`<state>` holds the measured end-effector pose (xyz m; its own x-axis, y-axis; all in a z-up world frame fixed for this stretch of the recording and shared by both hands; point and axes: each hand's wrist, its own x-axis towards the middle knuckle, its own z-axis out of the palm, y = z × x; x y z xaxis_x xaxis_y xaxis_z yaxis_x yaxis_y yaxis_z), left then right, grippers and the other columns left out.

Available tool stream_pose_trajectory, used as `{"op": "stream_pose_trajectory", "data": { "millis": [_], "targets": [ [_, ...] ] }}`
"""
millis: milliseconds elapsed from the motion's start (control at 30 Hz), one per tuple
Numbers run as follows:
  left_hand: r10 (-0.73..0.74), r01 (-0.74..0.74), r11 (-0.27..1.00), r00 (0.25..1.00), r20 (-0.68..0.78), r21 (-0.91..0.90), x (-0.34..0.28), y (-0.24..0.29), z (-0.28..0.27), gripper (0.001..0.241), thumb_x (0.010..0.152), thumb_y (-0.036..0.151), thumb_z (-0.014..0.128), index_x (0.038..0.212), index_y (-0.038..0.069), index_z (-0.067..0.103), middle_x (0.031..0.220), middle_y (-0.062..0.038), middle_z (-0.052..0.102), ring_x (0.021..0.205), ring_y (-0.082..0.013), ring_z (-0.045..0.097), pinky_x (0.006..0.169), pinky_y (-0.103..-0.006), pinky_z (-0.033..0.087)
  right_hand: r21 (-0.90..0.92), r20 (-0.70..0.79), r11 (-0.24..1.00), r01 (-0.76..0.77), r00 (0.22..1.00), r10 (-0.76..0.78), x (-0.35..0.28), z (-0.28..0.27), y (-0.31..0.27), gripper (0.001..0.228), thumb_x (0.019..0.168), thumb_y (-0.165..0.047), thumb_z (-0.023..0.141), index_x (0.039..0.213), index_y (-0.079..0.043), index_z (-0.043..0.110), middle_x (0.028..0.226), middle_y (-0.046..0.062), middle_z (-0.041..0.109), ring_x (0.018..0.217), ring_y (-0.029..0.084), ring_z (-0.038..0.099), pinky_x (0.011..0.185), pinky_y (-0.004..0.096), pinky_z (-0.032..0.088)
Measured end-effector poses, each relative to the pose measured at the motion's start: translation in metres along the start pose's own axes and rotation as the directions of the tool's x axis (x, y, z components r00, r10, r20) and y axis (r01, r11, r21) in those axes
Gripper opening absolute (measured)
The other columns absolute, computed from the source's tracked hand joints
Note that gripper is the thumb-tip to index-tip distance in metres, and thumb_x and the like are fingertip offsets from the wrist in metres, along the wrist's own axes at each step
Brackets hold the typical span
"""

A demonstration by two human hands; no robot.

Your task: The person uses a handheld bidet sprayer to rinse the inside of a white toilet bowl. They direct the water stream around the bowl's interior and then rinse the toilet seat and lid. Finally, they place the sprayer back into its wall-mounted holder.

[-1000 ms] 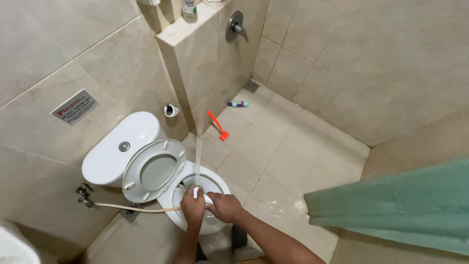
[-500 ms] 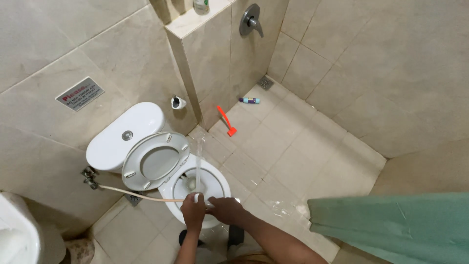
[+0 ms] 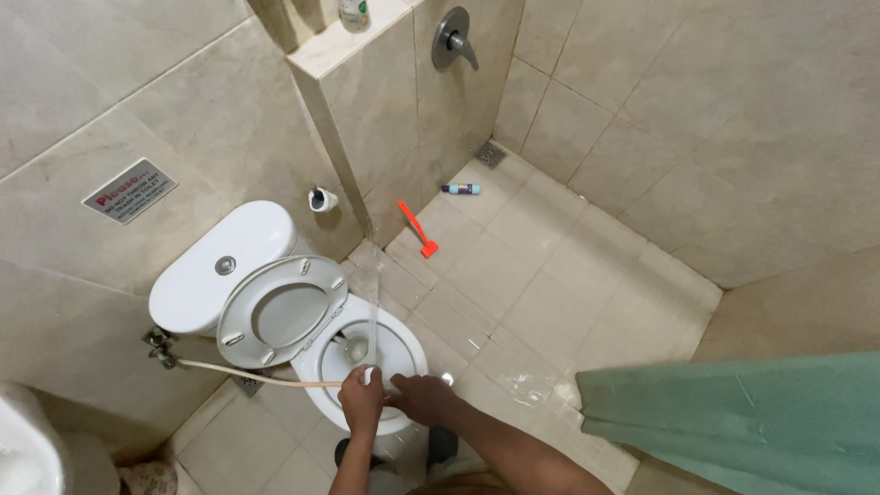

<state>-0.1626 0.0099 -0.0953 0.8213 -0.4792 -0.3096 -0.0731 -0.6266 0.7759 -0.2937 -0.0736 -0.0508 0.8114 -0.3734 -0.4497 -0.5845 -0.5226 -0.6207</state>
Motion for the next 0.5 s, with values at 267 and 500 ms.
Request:
{"op": "stream_pose_trajectory", "data": {
  "millis": [267, 500],
  "targets": [
    [0.132, -0.132, 0.991, 0.991, -0.017, 0.005, -0.001, -0.005, 0.014, 0.042, 0.093, 0.026, 0.065, 0.126, 0.0, 0.07, 0.11, -0.027, 0.074, 0.102, -0.0401, 0.072, 0.089, -0.0431, 0.055, 0.023, -0.031, 1.0, 0.007, 0.999, -0.007, 0.006, 0.005, 0.012, 0.053, 0.103, -0.054, 0.053, 0.121, -0.004, 0.055, 0.098, 0.023, 0.072, 0.094, 0.042, 0.069, 0.08, 0.053, 0.053],
    [0.332, -0.34, 0.932, 0.94, -0.08, -0.124, 0.014, 0.053, 0.001, 0.045, 0.098, 0.022, 0.058, 0.133, -0.007, 0.063, 0.13, -0.029, 0.066, 0.12, -0.0419, 0.064, 0.102, -0.0436, 0.048, -0.037, -0.318, 0.983, 0.179, 0.931, -0.182, 0.025, -0.02, 0.011, 0.042, 0.098, -0.042, 0.062, 0.116, -0.005, 0.057, 0.089, 0.023, 0.072, 0.082, 0.045, 0.07, 0.07, 0.053, 0.055]
  ]
}}
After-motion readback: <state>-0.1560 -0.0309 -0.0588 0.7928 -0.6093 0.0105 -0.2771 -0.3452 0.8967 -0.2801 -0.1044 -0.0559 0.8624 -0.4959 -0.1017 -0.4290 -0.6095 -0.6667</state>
